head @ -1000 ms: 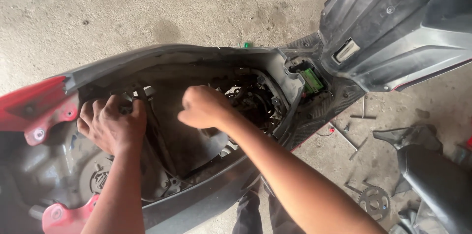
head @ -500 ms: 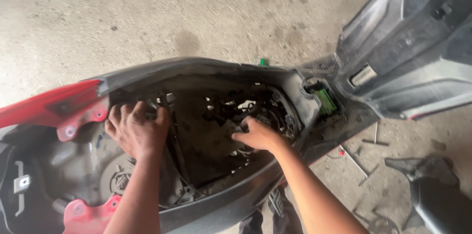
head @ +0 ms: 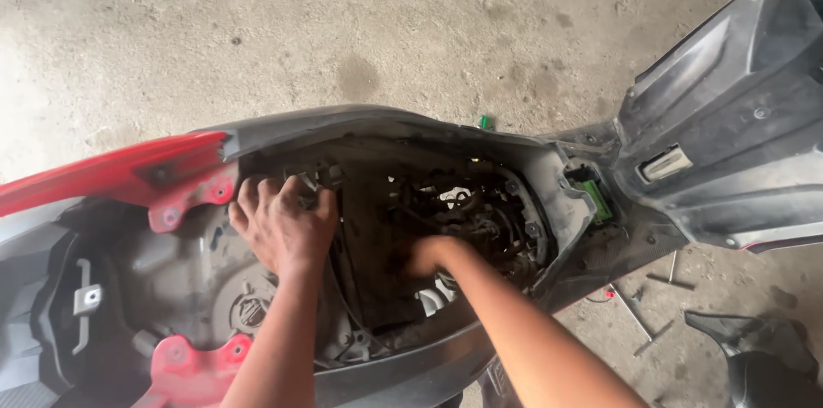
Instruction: The person removes the scooter seat, then reaches into the under-seat compartment to adjust internal components and wiring. They briefly check the dashboard area before returning to the compartment to continue working with a T-handle tool on the internal parts.
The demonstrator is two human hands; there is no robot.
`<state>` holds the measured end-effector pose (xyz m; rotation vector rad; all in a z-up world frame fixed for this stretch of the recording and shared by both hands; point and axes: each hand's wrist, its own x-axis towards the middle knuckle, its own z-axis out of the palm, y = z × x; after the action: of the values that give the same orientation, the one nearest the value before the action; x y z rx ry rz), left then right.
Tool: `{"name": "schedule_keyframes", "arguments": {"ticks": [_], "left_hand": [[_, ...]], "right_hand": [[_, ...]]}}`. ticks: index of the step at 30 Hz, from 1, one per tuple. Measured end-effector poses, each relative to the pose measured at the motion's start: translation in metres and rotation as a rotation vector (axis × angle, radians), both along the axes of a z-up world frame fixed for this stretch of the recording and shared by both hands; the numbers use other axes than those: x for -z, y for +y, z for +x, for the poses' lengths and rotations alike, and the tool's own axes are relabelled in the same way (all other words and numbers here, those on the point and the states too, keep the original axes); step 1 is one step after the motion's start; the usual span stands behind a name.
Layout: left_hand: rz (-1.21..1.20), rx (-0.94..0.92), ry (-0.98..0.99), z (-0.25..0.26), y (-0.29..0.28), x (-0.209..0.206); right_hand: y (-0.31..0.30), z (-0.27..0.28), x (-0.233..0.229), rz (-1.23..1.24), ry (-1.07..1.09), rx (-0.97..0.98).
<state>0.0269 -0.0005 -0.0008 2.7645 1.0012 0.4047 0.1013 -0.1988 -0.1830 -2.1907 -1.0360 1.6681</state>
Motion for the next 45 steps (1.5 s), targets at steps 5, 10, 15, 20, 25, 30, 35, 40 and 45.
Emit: {"name": "schedule_keyframes", "arguments": {"ticks": [5, 10, 15, 20, 25, 30, 35, 40, 45], "left_hand": [[-0.04, -0.009, 0.041, 0.001, -0.001, -0.009], [-0.036, -0.009, 0.012, 0.001, -0.001, -0.008], [0.012, 0.016, -0.032, 0.0, 0.0, -0.002], [0.049, 0.025, 0.002, -0.003, 0.002, 0.008], [0.04, 0.018, 0.03, -0.004, 0.002, 0.012], [0.062, 0.029, -0.013, -0.003, 0.002, 0.015], [0.058, 0.024, 0.056, -0.005, -0.001, 0.012], [0.037, 0.028, 0.023, -0.004, -0.001, 0.015], [0.061, 0.044, 0.012, -0.005, 0.0, 0.017]], "right_hand": [[-0.009, -0.006, 0.025, 0.075, 0.084, -0.098], [-0.023, -0.005, 0.035, 0.109, 0.138, -0.113], [-0.028, 0.005, -0.008, -0.103, 0.117, -0.017], [-0.079, 0.029, 0.032, -0.048, 0.016, -0.02], [-0.147, 0.065, 0.026, 0.017, -0.088, 0.229], [-0.177, 0.061, -0.028, -0.374, -0.203, -0.049], [-0.163, 0.053, -0.048, -0.198, -0.19, 0.023], [-0.162, 0.056, -0.047, -0.174, -0.205, 0.038], [-0.164, 0.058, -0.042, -0.143, -0.197, 0.061]]}}
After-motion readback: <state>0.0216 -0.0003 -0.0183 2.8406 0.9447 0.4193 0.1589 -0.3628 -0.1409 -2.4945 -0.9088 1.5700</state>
